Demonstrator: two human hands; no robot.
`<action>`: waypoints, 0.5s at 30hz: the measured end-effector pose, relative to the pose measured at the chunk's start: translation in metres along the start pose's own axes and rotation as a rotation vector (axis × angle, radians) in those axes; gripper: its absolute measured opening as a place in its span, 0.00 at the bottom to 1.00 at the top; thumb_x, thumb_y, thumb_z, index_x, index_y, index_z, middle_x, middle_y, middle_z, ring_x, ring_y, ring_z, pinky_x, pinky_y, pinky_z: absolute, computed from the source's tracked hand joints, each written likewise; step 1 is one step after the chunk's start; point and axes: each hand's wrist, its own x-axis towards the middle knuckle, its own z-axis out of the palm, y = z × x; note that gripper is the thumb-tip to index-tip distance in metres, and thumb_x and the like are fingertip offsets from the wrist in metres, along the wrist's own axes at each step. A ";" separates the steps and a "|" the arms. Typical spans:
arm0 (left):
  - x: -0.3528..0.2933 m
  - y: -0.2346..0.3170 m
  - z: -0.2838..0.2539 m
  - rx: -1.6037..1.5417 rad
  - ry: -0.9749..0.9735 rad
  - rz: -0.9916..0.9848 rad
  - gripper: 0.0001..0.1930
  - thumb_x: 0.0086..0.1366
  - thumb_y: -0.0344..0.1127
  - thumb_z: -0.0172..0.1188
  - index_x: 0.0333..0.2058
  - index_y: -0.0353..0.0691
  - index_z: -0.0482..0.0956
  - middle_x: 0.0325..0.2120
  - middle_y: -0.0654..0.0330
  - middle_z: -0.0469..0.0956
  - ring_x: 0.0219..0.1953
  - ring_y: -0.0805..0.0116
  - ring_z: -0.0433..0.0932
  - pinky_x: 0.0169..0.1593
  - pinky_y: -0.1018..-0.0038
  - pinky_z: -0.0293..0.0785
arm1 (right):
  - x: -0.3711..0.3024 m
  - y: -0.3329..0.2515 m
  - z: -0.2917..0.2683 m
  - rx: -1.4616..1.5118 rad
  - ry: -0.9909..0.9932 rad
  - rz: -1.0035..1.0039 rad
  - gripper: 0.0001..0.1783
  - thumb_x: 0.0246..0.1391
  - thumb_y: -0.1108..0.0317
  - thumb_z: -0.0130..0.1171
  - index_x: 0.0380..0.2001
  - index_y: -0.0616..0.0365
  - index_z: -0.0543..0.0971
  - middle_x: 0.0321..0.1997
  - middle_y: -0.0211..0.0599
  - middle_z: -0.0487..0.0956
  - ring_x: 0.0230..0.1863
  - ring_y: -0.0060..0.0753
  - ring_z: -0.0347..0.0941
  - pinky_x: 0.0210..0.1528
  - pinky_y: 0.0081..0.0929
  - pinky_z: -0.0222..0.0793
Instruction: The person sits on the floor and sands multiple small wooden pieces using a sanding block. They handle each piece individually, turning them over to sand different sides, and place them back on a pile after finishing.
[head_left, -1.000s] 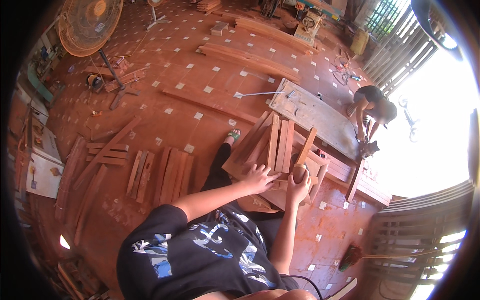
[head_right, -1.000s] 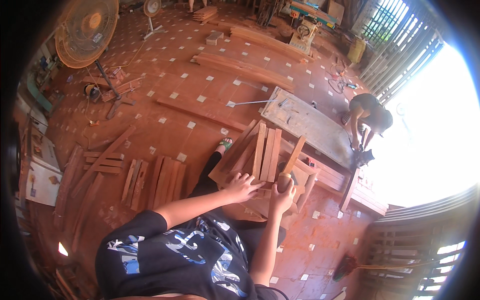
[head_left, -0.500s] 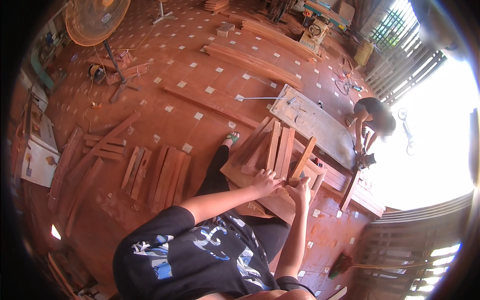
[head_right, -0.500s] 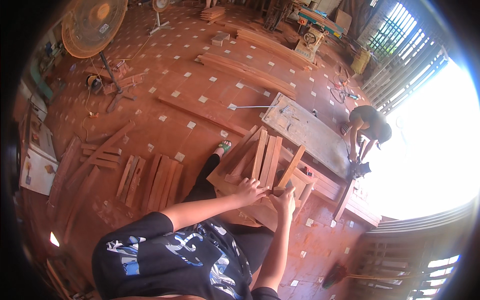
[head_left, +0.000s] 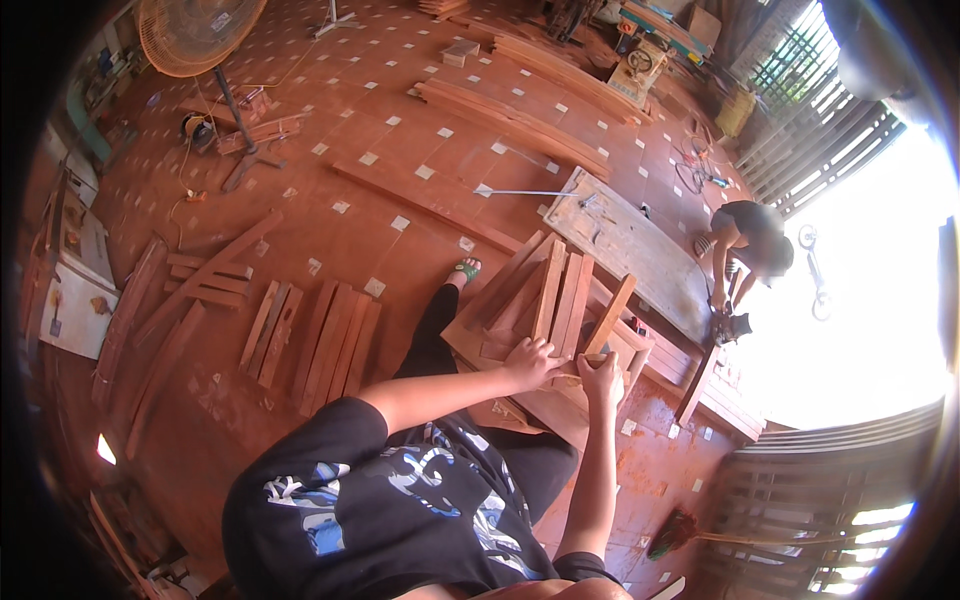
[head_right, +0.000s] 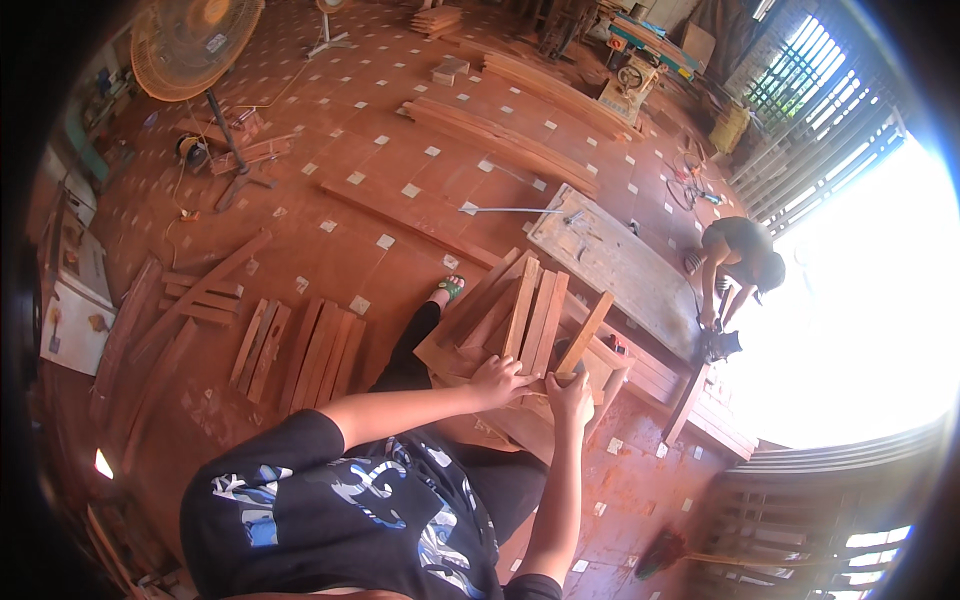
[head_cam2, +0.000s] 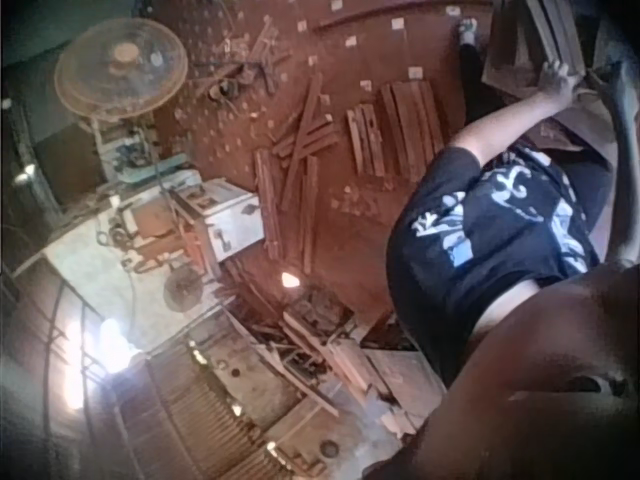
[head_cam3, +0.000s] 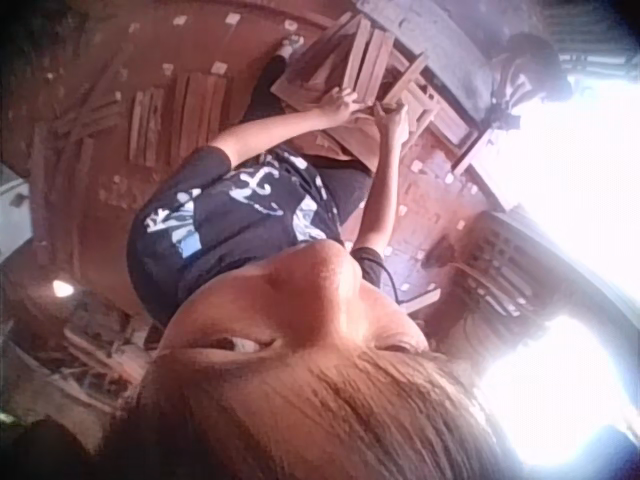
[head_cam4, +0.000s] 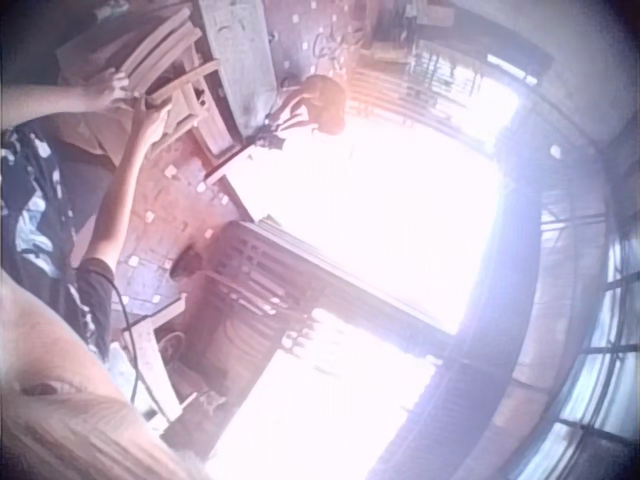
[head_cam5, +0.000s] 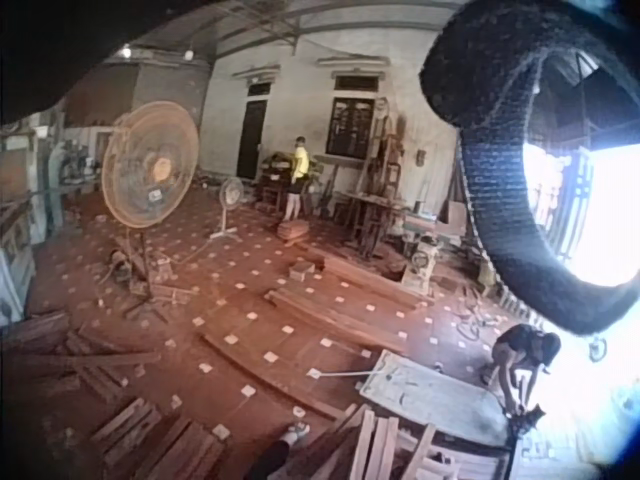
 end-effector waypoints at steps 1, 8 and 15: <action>0.002 0.000 0.001 -0.010 -0.034 0.002 0.23 0.66 0.54 0.63 0.58 0.57 0.82 0.43 0.55 0.79 0.50 0.57 0.76 0.50 0.58 0.72 | 0.007 0.009 0.001 -0.034 0.045 0.000 0.35 0.44 0.49 0.71 0.46 0.65 0.74 0.44 0.59 0.83 0.43 0.61 0.83 0.46 0.49 0.80; 0.069 -0.023 -0.067 0.270 -0.645 0.288 0.24 0.65 0.55 0.63 0.49 0.43 0.85 0.51 0.44 0.79 0.54 0.48 0.79 0.47 0.48 0.76 | 0.032 0.023 -0.006 -0.100 0.004 0.002 0.40 0.44 0.43 0.70 0.51 0.63 0.73 0.52 0.58 0.81 0.57 0.58 0.78 0.58 0.51 0.77; 0.176 0.020 -0.168 0.527 -0.609 0.803 0.21 0.62 0.53 0.64 0.39 0.39 0.87 0.31 0.53 0.84 0.38 0.53 0.83 0.38 0.52 0.77 | 0.030 0.013 0.004 -0.193 0.043 -0.017 0.46 0.39 0.47 0.76 0.58 0.60 0.70 0.67 0.57 0.72 0.63 0.57 0.75 0.58 0.54 0.77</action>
